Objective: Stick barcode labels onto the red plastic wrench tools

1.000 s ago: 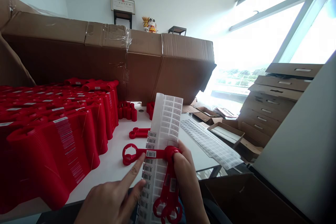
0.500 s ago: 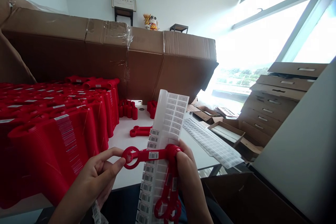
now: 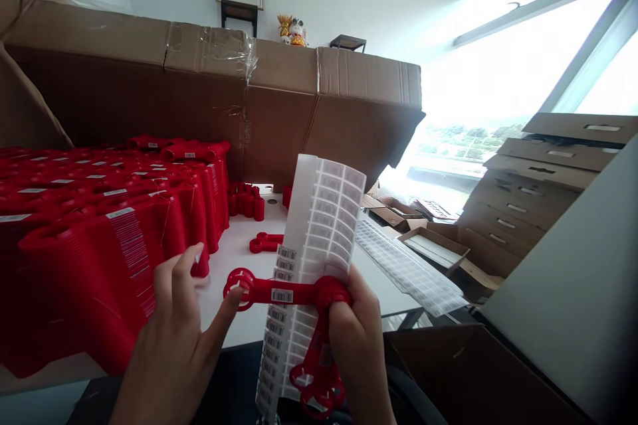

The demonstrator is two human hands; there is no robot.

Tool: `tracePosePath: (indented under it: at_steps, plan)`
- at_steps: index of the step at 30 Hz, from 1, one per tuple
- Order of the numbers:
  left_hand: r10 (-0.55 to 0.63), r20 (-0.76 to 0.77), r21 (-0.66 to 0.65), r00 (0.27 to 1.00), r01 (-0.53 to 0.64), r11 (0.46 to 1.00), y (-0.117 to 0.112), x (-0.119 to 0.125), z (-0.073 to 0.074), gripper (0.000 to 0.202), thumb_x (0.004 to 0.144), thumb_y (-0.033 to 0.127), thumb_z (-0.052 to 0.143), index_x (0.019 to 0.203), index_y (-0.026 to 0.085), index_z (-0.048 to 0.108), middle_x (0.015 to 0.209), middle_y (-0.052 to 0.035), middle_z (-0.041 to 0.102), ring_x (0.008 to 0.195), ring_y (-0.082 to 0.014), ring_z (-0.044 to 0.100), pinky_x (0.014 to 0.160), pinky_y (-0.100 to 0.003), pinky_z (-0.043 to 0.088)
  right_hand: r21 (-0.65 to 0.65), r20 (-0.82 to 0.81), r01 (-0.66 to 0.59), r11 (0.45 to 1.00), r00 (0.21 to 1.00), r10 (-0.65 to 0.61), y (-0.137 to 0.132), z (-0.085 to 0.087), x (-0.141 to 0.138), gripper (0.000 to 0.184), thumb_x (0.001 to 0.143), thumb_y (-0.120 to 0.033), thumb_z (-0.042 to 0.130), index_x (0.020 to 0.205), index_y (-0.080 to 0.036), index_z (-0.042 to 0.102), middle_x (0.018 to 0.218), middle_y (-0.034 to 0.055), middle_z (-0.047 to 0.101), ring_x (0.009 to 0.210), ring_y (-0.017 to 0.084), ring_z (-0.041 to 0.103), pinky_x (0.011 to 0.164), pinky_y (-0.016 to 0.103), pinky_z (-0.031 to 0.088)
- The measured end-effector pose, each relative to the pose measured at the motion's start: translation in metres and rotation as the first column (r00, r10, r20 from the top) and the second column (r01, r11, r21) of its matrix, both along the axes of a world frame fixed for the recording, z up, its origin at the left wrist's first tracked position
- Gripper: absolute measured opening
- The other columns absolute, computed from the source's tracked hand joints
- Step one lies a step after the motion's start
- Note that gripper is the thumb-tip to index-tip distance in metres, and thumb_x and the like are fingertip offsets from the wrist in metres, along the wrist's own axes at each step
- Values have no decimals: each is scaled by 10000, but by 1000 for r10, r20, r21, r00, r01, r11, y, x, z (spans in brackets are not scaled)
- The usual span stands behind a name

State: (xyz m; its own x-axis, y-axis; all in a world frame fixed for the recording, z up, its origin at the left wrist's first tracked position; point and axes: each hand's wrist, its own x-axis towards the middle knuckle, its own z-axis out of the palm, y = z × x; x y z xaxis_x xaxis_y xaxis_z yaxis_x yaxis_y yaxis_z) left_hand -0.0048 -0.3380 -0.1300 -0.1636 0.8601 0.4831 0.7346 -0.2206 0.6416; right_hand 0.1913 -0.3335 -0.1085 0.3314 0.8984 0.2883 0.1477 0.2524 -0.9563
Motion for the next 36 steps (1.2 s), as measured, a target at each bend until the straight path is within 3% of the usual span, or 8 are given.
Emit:
tracePosePath:
  at_steps: [2, 5, 10, 16, 28, 32, 36]
  plan:
    - [-39, -49, 168, 998, 46, 985, -2, 2, -5, 615, 994, 651, 404, 1509, 320, 344, 1566, -139, 281, 1387, -380, 464, 992, -590, 545, 7, 13, 14, 1000, 1000, -14, 0, 0, 0, 167, 760, -226, 516, 857, -231, 651, 647, 2, 578, 574, 194, 509, 508, 306, 417]
    - [-77, -92, 285, 993, 101, 953, -2, 9, -7, 407, 995, 525, 530, 1373, 377, 504, 1610, -59, 179, 1496, -383, 296, 1086, -621, 476, 17, 13, 11, 1000, 1000, -11, -2, 3, -2, 178, 750, -215, 510, 856, -234, 651, 663, 5, 590, 609, 205, 542, 524, 308, 441]
    - [-165, -154, 380, 974, 213, 900, 3, 17, -5, 168, 988, 321, 604, 1131, 352, 687, 1501, -42, 356, 1383, -333, 432, 1070, -567, 491, 14, -26, 4, 1000, 1000, -4, -5, 8, -5, 142, 749, -212, 519, 810, -232, 646, 679, 15, 609, 622, 198, 531, 533, 298, 454]
    - [-167, -205, 446, 965, 244, 861, 2, 17, -4, 240, 978, 173, 607, 1090, 343, 733, 1436, -40, 422, 1327, -292, 465, 1041, -476, 492, 38, -49, -55, 998, 997, 57, -4, 5, -3, 144, 759, -202, 513, 813, -227, 643, 687, 14, 621, 605, 184, 520, 538, 291, 462]
    - [-184, -205, 473, 961, 262, 841, 1, 18, 1, 215, 971, 121, 620, 1049, 299, 712, 1379, -43, 476, 1283, -262, 501, 1035, -448, 477, 3, -78, -87, 996, 993, 87, -7, 8, -4, 306, 765, -195, 498, 975, -209, 719, 777, 40, 723, 693, 208, 600, 590, 294, 490]
    - [-238, -237, 408, 942, 319, 856, 1, 19, -4, 242, 976, 205, 638, 1156, 359, 686, 1465, -30, 409, 1340, -286, 453, 1039, -476, 500, -11, -109, -87, 996, 990, 85, -7, 8, -5, 382, 739, -185, 492, 1035, -211, 732, 796, 40, 731, 754, 228, 642, 613, 295, 509]
    - [-286, -205, 400, 936, 347, 849, -1, 21, -4, 304, 972, 179, 642, 1170, 405, 688, 1486, -4, 387, 1368, -270, 431, 1072, -464, 485, -17, -164, -131, 991, 978, 126, -7, 10, -5, 377, 716, -193, 500, 994, -203, 754, 803, 53, 738, 782, 246, 677, 596, 283, 518]
